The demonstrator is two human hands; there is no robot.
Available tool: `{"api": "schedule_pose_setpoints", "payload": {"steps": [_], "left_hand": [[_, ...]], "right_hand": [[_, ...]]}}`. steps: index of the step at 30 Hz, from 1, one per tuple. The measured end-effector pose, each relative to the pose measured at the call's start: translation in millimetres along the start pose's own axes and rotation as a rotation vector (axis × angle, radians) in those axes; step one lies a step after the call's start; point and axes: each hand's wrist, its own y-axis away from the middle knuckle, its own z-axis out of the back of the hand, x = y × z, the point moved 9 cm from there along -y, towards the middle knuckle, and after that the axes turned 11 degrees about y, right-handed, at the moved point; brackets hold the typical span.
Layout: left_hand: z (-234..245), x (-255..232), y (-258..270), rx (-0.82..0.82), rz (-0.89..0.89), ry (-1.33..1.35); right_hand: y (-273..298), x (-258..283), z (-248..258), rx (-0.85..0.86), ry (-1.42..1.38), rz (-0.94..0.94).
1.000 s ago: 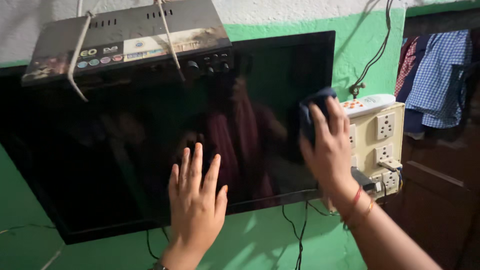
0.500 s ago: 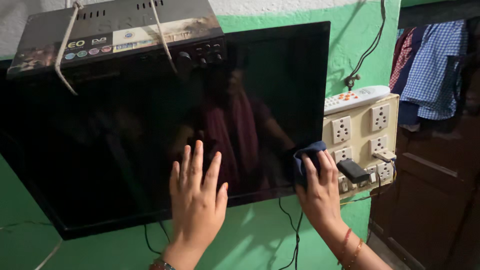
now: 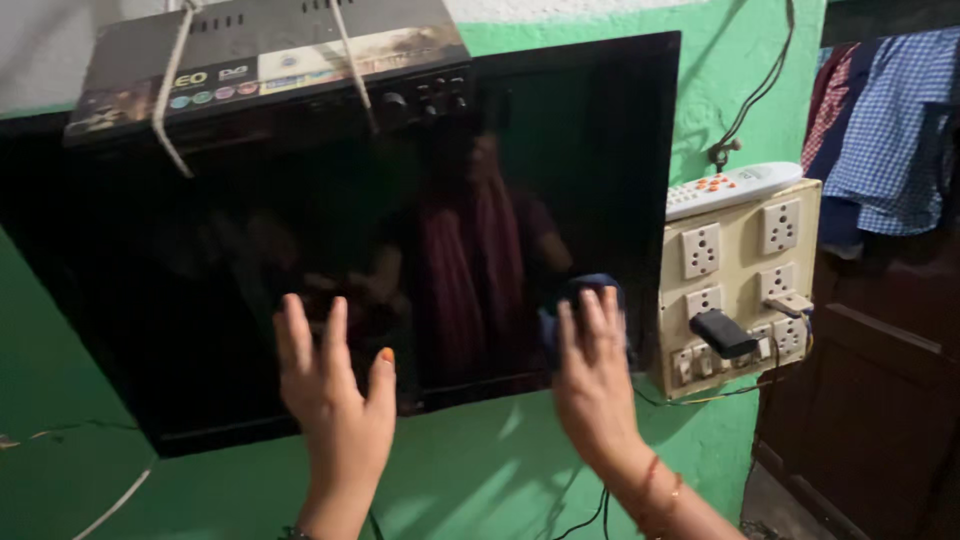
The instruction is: The person cleans a television screen using a cloth, wiping across the entire surface and along the bottom edge near the power indicator and power strip.
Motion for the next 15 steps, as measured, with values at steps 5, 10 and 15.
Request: {"api": "schedule_pose_setpoints", "payload": {"steps": [5, 10, 15], "left_hand": [[25, 51, 7, -0.121, 0.370, 0.138], [41, 99, 26, -0.300, 0.836, 0.480], [55, 125, 23, -0.303, 0.792, 0.413]], "right_hand": [[-4, 84, -1, 0.059, -0.087, 0.249], [-6, 155, 1, 0.122, -0.220, 0.509], [-35, 163, 4, 0.137, -0.236, 0.593]]}}
